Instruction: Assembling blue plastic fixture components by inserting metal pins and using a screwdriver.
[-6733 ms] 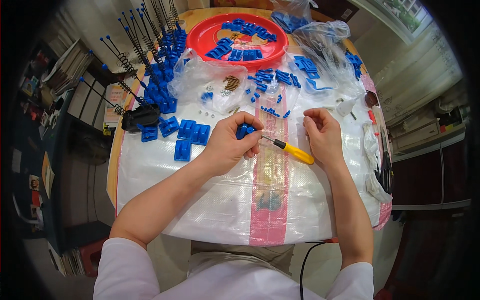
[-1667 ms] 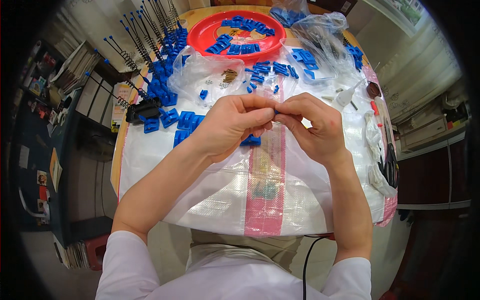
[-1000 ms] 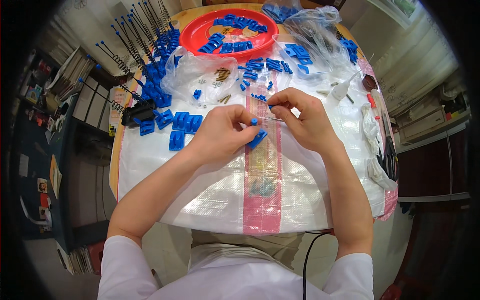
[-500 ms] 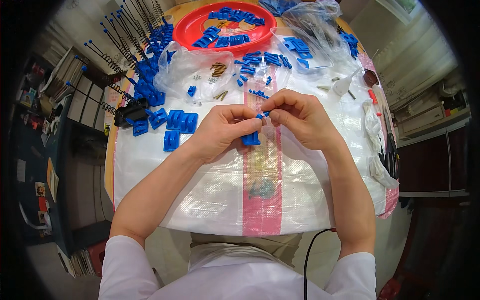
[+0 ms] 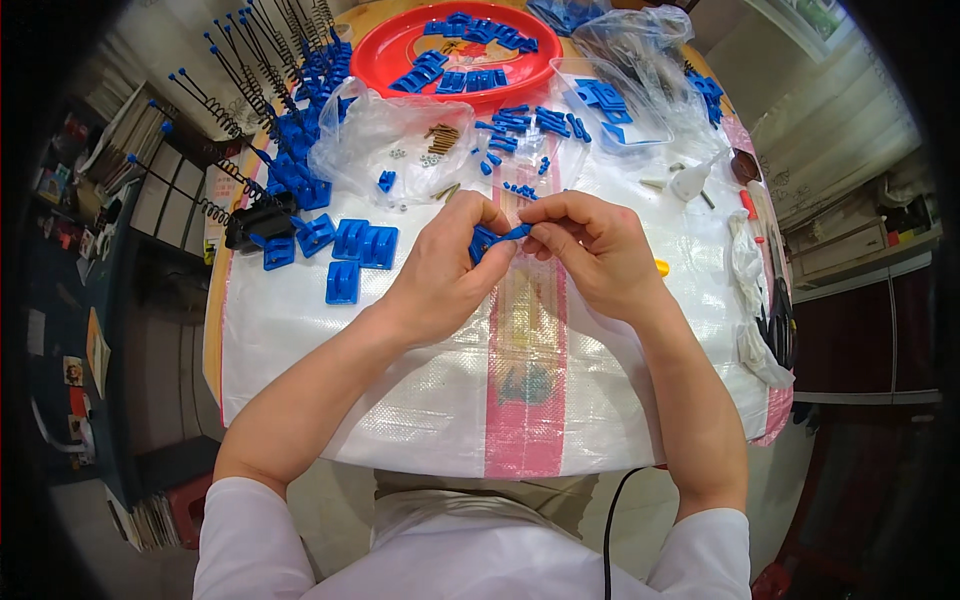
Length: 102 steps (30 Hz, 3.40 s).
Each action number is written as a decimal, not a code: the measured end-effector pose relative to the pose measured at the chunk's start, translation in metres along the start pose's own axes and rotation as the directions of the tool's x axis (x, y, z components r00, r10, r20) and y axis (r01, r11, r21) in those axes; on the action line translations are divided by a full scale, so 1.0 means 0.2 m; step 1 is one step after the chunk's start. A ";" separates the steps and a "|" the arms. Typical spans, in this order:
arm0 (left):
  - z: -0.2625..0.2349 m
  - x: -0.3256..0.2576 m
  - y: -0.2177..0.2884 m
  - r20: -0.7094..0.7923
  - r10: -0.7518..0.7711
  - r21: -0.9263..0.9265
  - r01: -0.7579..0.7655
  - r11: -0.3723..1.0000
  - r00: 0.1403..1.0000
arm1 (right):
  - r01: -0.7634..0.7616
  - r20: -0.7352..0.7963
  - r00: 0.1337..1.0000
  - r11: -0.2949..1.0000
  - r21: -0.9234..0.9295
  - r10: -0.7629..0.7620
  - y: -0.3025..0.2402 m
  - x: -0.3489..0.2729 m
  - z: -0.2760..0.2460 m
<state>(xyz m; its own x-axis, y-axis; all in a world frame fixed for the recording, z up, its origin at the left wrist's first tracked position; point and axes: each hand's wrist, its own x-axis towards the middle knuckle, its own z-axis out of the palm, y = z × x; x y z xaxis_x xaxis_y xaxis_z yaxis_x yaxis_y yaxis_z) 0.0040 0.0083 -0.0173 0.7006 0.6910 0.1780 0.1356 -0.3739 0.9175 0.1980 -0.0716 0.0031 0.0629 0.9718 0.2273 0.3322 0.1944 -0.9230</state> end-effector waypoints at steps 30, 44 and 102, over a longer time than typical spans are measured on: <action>0.01 -0.01 0.04 -0.148 0.467 0.243 -0.425 0.872 0.872 | -0.034 -0.026 0.999 0.925 0.378 0.047 0.03 -0.02 0.07; 0.04 -0.06 0.03 -0.176 0.373 0.078 -0.365 0.928 0.911 | 0.096 -0.046 0.995 0.989 0.116 -0.091 0.01 -0.03 0.07; 0.01 0.00 -0.04 0.431 -0.243 -0.631 0.483 0.607 0.869 | 0.274 0.202 0.955 0.901 -0.336 -0.215 -0.06 -0.01 -0.06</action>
<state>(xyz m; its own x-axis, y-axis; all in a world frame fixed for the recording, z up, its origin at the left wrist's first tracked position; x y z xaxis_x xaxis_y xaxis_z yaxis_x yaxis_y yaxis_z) 0.0042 0.0108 -0.0245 0.8778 0.4245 -0.2219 -0.0215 0.4977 0.8671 0.2040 -0.0781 0.0179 -0.2016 0.9139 0.3524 0.6331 0.3961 -0.6650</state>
